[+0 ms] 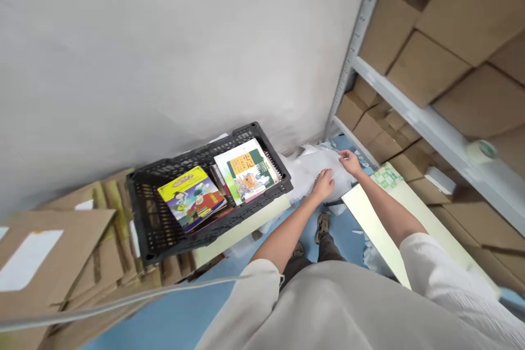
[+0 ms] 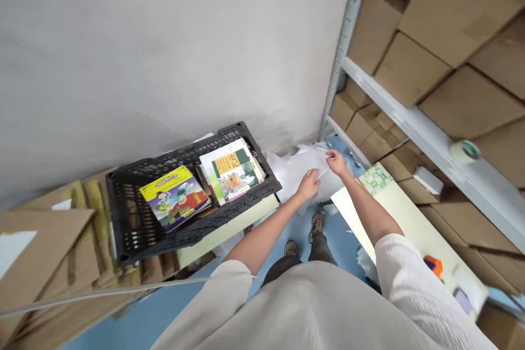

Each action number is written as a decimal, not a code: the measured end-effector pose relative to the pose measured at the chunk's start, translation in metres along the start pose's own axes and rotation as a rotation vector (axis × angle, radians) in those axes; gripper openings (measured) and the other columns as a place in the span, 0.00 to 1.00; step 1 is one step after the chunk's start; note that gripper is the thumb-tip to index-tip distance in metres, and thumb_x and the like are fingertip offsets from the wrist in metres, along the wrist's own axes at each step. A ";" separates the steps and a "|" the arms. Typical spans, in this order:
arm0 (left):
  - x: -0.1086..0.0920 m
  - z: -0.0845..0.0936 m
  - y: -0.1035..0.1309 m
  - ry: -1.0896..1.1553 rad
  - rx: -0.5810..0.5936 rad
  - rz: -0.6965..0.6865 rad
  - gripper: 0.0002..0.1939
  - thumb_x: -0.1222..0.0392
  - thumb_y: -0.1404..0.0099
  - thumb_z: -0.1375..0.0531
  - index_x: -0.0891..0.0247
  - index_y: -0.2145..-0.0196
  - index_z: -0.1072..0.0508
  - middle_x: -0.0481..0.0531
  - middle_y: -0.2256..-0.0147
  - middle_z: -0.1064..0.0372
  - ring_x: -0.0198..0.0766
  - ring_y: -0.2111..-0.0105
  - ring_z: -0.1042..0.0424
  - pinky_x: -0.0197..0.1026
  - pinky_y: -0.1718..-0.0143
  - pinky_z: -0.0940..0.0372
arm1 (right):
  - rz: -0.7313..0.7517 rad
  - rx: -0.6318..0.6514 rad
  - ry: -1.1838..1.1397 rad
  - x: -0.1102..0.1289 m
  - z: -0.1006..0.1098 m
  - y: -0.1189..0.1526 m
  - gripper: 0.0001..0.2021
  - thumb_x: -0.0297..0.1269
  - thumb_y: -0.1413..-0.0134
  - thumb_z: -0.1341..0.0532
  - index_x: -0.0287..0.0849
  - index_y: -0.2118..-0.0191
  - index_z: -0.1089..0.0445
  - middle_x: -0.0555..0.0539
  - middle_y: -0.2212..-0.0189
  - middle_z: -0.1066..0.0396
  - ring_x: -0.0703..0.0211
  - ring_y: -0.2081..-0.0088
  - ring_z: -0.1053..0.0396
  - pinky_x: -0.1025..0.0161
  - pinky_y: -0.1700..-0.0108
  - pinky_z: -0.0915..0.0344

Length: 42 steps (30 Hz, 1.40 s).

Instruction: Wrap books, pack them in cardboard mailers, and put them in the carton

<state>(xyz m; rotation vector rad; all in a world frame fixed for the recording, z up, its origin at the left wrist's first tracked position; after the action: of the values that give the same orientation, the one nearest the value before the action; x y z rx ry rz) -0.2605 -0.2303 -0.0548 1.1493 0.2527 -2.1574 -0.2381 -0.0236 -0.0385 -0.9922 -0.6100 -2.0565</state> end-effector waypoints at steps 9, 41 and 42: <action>-0.110 -0.055 0.051 -0.065 0.328 -0.430 0.23 0.50 0.21 0.47 0.59 0.34 0.31 0.60 0.32 0.33 0.48 0.31 0.35 0.52 0.27 0.41 | -0.280 -0.103 0.232 -0.030 0.166 0.131 0.18 0.28 0.50 0.34 0.42 0.51 0.22 0.49 0.66 0.20 0.58 0.66 0.25 0.65 0.60 0.30; -0.103 -0.234 0.022 -0.764 0.916 -0.279 0.44 0.60 0.31 0.44 0.56 0.20 0.52 0.61 0.19 0.63 0.63 0.21 0.60 0.73 0.25 0.60 | -0.577 -0.076 0.473 -0.220 0.149 0.325 0.26 0.38 0.31 0.47 0.42 0.31 0.32 0.33 0.27 0.40 0.35 0.31 0.43 0.42 0.31 0.45; -0.100 -0.228 0.019 -0.774 0.923 -0.290 0.44 0.60 0.31 0.45 0.56 0.20 0.52 0.61 0.19 0.63 0.62 0.21 0.59 0.72 0.25 0.60 | -0.619 -0.057 0.477 -0.216 0.136 0.329 0.28 0.40 0.30 0.46 0.43 0.28 0.34 0.34 0.25 0.43 0.35 0.28 0.46 0.41 0.30 0.46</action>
<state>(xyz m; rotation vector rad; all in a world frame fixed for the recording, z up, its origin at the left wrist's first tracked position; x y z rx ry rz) -0.0584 -0.0941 -0.1084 0.5975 -1.0668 -2.8822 0.1729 -0.0363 -0.1038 -0.3160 -0.6521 -2.7416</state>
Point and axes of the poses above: each hand's wrist, its own y-axis away from the middle knuckle, its own z-axis out of the back of the hand, x = y × z, the point moved 1 cm from there along -y, towards the middle knuckle
